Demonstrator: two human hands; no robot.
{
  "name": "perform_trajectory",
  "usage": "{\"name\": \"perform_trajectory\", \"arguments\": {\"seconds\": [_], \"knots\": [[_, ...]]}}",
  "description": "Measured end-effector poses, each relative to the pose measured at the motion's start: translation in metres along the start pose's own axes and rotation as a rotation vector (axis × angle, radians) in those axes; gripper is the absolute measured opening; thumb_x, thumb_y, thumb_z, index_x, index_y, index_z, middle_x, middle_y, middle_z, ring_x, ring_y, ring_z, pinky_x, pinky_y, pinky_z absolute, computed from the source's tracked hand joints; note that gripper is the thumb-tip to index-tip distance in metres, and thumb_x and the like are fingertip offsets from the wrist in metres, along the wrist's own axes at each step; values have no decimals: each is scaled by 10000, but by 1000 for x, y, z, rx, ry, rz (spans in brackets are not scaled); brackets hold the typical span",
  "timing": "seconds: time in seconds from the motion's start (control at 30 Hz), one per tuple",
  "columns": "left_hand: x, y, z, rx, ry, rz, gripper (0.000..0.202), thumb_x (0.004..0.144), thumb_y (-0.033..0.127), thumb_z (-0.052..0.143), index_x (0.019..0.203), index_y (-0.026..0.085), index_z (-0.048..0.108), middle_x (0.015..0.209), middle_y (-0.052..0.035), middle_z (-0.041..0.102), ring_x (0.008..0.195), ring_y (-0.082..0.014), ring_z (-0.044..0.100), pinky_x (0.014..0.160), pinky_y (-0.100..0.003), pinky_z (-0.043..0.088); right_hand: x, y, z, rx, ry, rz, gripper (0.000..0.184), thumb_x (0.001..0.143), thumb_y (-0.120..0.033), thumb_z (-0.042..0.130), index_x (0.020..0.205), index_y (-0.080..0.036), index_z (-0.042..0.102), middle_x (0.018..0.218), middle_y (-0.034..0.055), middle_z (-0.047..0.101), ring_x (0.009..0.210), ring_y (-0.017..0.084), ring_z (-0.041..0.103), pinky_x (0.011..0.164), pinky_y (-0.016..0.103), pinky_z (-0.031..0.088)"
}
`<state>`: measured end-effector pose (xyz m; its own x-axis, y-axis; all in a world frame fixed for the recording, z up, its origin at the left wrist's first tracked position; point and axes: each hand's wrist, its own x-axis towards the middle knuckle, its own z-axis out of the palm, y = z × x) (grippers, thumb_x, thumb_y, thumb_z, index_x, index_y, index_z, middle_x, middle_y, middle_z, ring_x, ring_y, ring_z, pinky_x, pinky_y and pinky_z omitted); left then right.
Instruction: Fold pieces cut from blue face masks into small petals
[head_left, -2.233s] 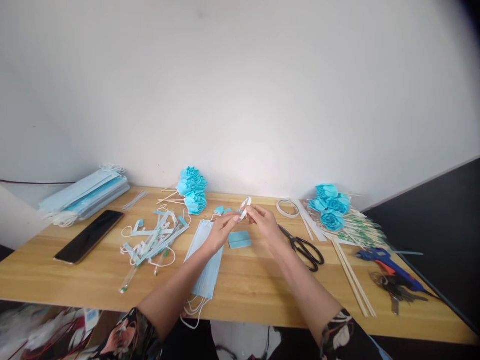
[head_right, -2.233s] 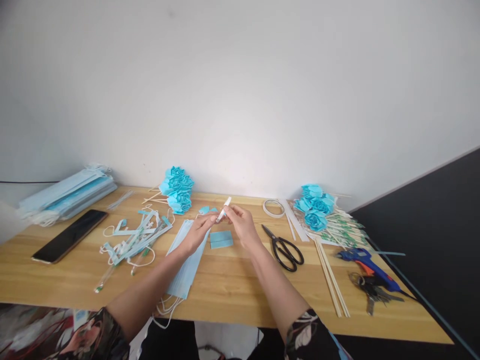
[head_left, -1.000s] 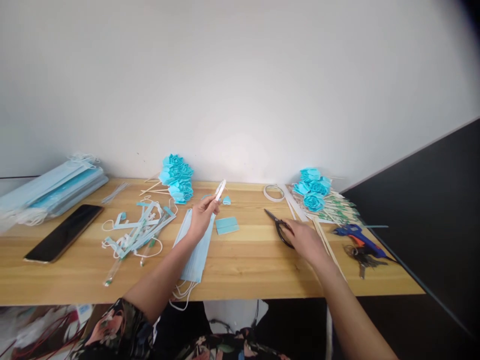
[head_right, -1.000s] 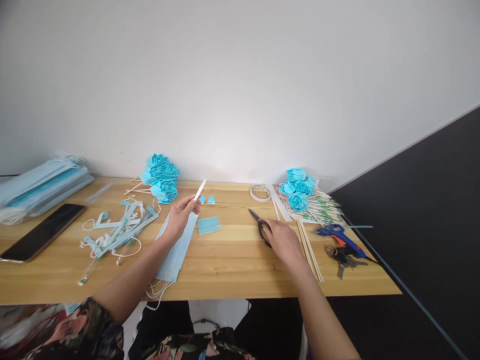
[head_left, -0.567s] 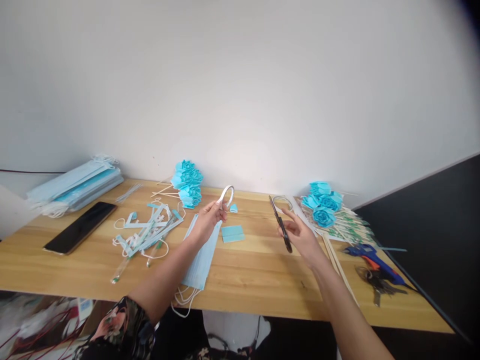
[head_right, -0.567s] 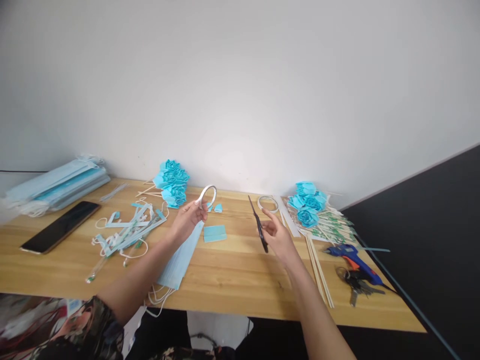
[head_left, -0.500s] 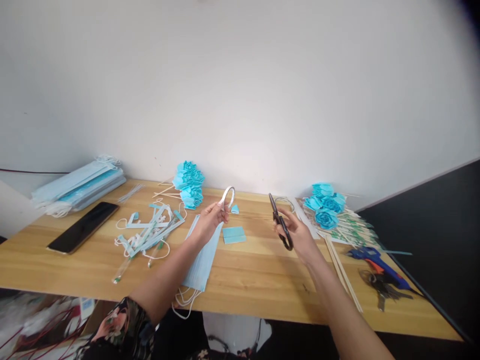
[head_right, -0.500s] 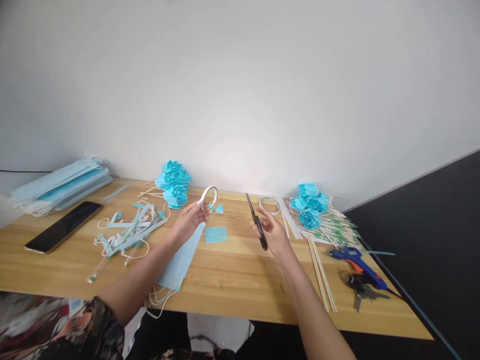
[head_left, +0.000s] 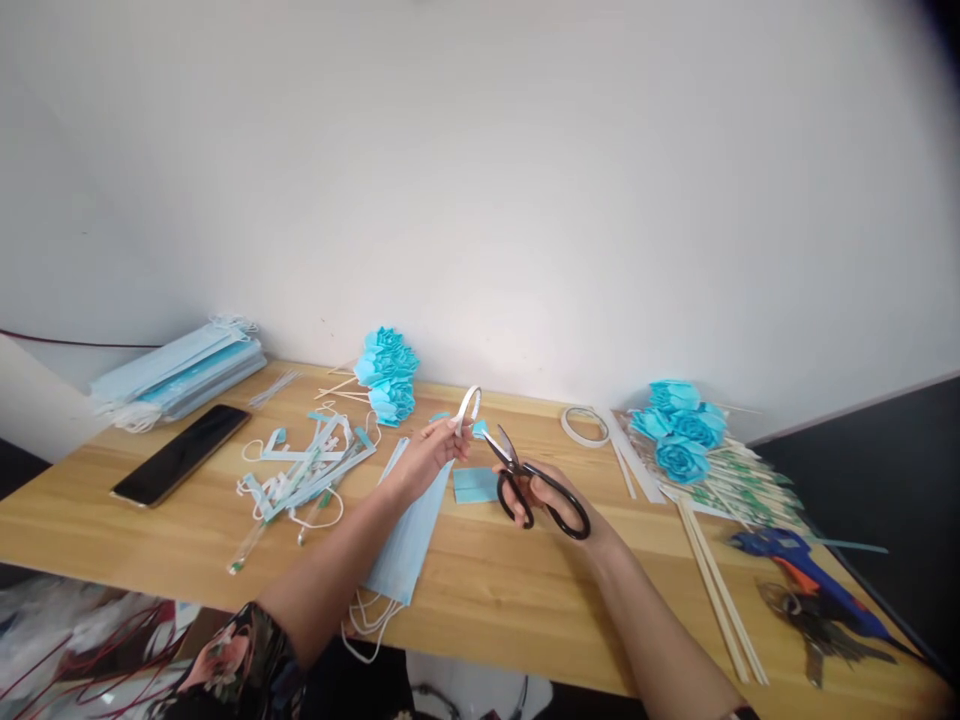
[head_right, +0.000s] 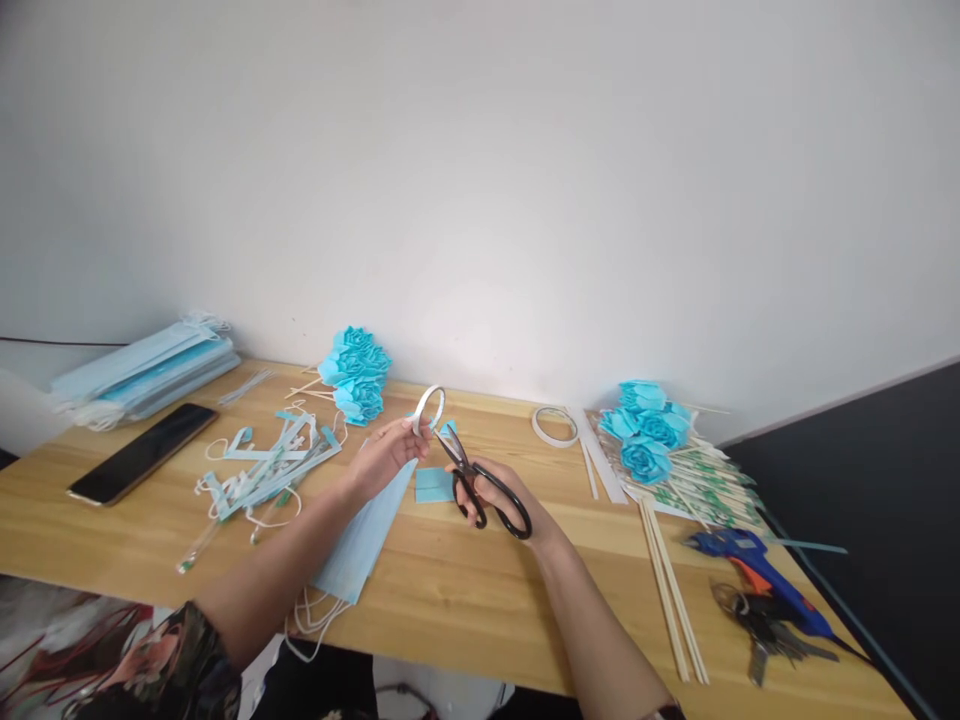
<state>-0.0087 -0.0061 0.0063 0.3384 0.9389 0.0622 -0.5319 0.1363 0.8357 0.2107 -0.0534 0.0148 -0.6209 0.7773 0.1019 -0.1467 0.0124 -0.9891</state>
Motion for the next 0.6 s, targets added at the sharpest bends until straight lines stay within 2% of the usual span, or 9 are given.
{"name": "perform_trajectory", "arguments": {"seconds": [0.17,0.33,0.6], "knots": [[-2,-3,1,73,-34,-19,349,805,406,655,987,110,695,890,-91,641,726,-144,606,713,-297,471,3,-5,5,-61,-39,61,553,839,-587,537,1128,-116,547,806,44,545,524,77,503,470,216,383],[-4,-2,3,153,-79,-55,354,805,398,658,1000,105,695,831,-91,662,749,-164,616,744,-312,472,3,-4,6,-43,-53,51,543,856,-572,521,1149,-115,535,819,45,540,551,81,506,482,215,378],[-7,-1,4,239,-169,-17,288,811,387,646,906,121,704,828,-86,657,774,-187,616,759,-332,475,4,-7,8,-54,-49,31,573,834,-605,526,1123,-110,530,802,37,542,536,80,485,477,221,388]]}}
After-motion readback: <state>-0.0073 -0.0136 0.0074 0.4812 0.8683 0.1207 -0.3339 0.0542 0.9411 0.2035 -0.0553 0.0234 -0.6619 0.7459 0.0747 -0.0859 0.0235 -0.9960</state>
